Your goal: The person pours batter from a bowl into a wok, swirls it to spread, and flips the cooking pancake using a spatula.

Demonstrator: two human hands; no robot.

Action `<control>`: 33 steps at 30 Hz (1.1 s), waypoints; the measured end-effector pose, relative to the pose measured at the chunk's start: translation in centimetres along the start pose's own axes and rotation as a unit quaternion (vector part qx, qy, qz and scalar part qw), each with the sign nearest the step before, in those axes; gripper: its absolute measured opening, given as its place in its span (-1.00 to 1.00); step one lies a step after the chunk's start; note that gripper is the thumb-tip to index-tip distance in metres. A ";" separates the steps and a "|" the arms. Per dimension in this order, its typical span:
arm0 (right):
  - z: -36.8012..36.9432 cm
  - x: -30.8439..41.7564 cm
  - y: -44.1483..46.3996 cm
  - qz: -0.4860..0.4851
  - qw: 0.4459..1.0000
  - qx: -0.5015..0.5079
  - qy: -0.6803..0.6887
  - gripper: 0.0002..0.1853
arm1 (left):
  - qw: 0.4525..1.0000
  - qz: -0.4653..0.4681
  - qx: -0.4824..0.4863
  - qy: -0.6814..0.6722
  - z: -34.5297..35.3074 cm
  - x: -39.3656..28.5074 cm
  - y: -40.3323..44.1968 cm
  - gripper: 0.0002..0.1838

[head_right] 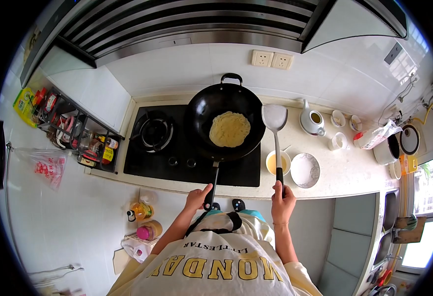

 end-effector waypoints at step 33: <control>-0.1 -2.3 -0.1 0.012 0.998 0.058 -0.038 -0.56 | 0.999 -0.030 -0.021 -0.008 0.3 0.1 -0.2 -0.17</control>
Point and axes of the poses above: each hand's wrist, its own y-axis towards the middle knuckle, its own z-axis out of the palm, x = y × z, the point moved 2 cm from there along y, towards the middle knuckle, and after that the axes turned 13 degrees about -x, right-handed, at the moved point
